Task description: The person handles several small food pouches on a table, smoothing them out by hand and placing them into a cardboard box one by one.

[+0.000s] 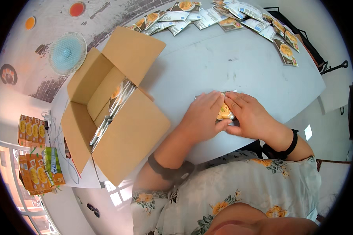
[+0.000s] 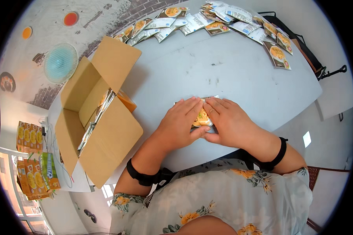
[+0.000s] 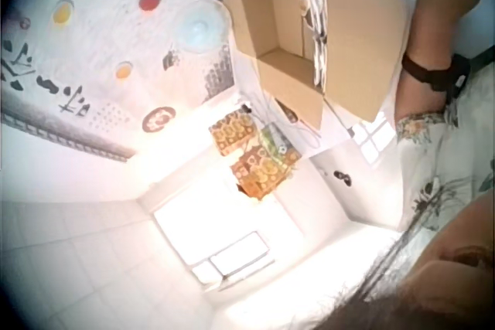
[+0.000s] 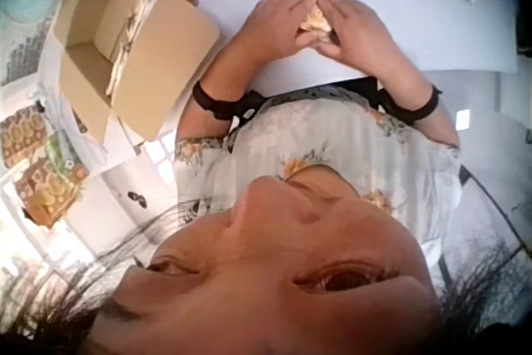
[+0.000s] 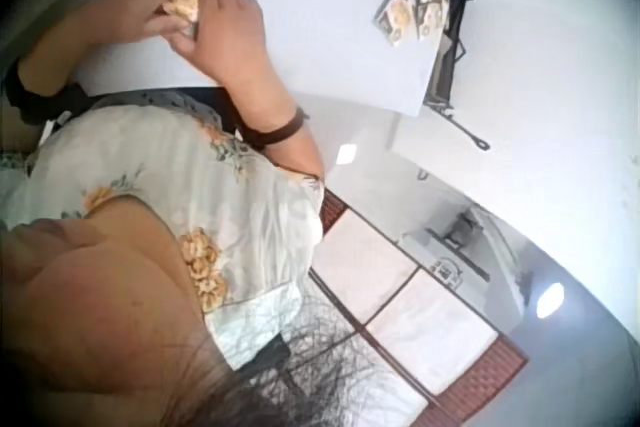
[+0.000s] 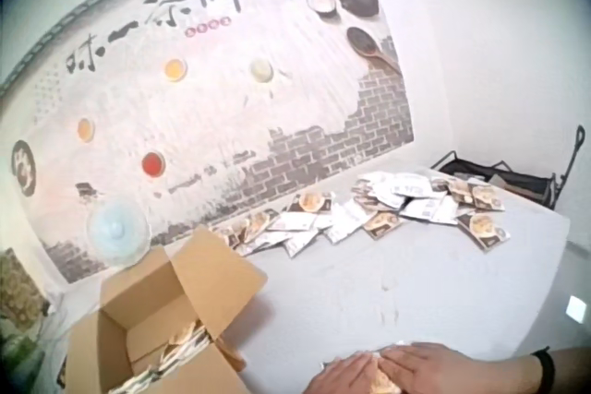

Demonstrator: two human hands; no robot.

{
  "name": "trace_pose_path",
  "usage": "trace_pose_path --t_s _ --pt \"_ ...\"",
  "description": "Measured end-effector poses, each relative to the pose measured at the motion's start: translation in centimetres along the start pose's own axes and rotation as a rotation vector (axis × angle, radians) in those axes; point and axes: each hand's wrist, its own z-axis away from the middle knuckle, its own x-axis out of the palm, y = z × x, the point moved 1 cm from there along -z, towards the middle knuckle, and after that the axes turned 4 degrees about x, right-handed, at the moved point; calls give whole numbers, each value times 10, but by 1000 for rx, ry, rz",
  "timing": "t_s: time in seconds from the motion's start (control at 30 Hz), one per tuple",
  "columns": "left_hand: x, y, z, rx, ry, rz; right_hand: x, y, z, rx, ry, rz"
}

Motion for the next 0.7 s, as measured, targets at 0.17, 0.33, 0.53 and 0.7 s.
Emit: trace_pose_path --t_s 0.17,0.33,0.53,0.7 --pt "3 -1 2 -13 21 0 -4 -2 -5 11 -33 21" --pt "1 -5 7 17 58 8 5 1 0 22 -8 54" --pt "-11 -13 9 13 183 -44 -8 7 -1 77 0 160" --pt "-20 -2 8 -255 29 -108 -11 28 12 164 80 121"
